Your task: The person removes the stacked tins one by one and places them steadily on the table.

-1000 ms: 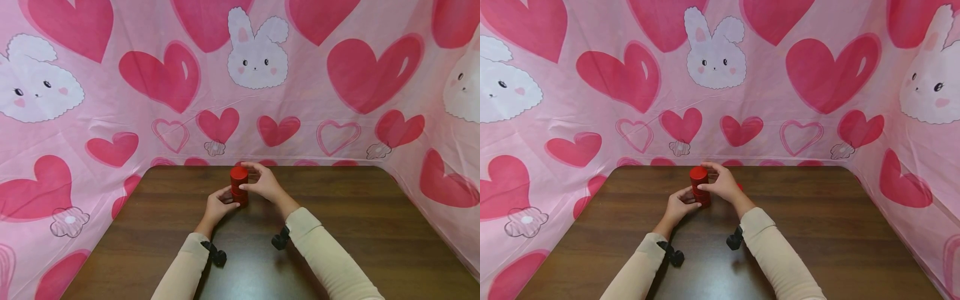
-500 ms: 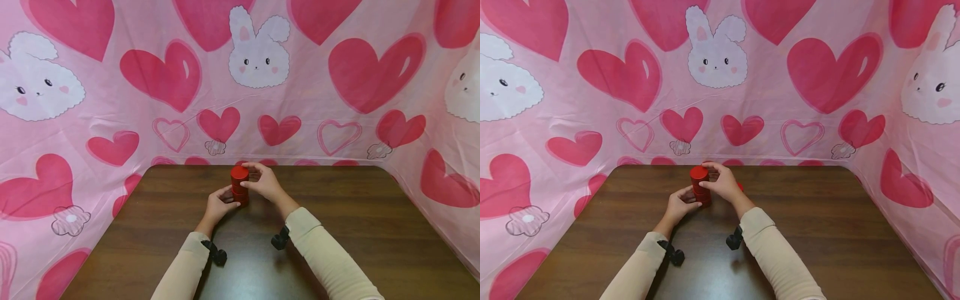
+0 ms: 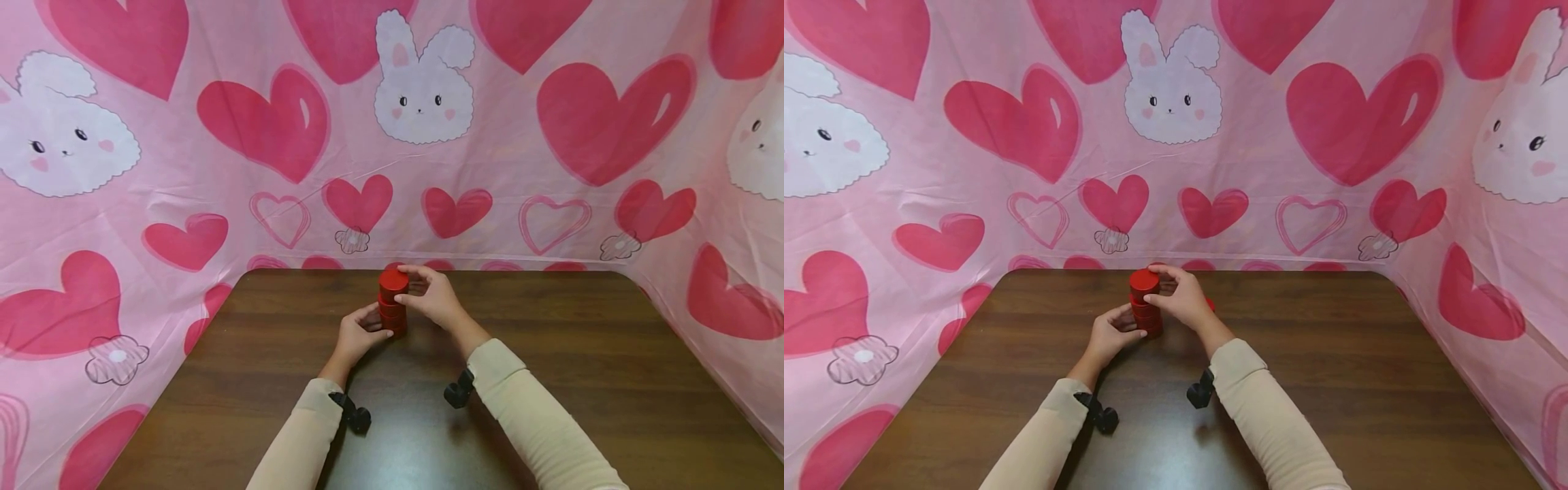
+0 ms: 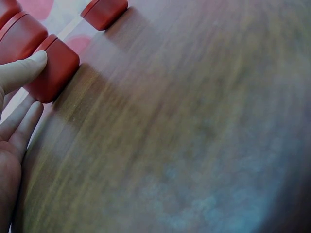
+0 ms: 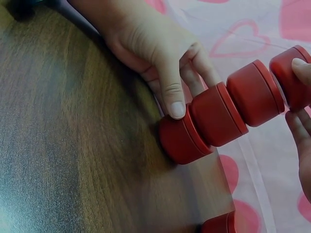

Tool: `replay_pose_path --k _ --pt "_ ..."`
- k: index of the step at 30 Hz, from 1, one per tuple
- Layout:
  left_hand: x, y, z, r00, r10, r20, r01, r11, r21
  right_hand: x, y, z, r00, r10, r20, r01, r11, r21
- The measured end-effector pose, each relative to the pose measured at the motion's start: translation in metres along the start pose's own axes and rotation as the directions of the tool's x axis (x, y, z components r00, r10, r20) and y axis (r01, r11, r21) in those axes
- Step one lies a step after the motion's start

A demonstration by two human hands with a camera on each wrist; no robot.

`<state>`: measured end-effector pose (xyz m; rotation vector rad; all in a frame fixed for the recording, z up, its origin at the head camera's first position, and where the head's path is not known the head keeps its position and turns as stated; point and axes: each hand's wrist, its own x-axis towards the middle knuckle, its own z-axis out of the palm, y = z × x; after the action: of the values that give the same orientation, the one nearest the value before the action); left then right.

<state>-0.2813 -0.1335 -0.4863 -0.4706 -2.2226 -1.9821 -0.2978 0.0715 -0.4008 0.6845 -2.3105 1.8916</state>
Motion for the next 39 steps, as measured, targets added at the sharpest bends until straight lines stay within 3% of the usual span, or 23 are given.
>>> replay_pose_path --k 5,12,17,21,25,39 --pt "0.004 -0.015 0.001 0.999 -0.003 -0.033 0.004 1.000 0.011 -0.002 0.000 -0.002 1.000 -0.003 -0.015 0.003 1.000 0.009" --pt "0.005 -0.018 0.001 0.999 0.026 -0.042 -0.025 0.999 0.026 -0.004 0.004 -0.006 0.997 -0.068 -0.028 0.069 0.997 0.028" --pt "0.003 -0.017 0.001 0.999 -0.002 -0.042 0.003 1.000 0.015 -0.007 0.005 -0.008 0.994 -0.101 -0.039 0.102 0.994 0.032" --pt "0.000 -0.002 0.000 1.000 -0.022 -0.018 0.022 1.000 0.005 -0.014 -0.009 -0.011 0.994 -0.104 -0.033 0.106 0.994 0.039" --pt "-0.005 0.016 0.001 1.000 -0.002 0.002 0.002 1.000 0.008 -0.022 -0.026 -0.014 0.995 -0.091 -0.031 0.092 0.995 0.042" --pt "-0.007 0.017 0.001 1.000 0.010 0.008 -0.010 1.000 0.014 -0.034 -0.020 -0.019 0.997 -0.049 -0.066 0.051 0.998 0.039"
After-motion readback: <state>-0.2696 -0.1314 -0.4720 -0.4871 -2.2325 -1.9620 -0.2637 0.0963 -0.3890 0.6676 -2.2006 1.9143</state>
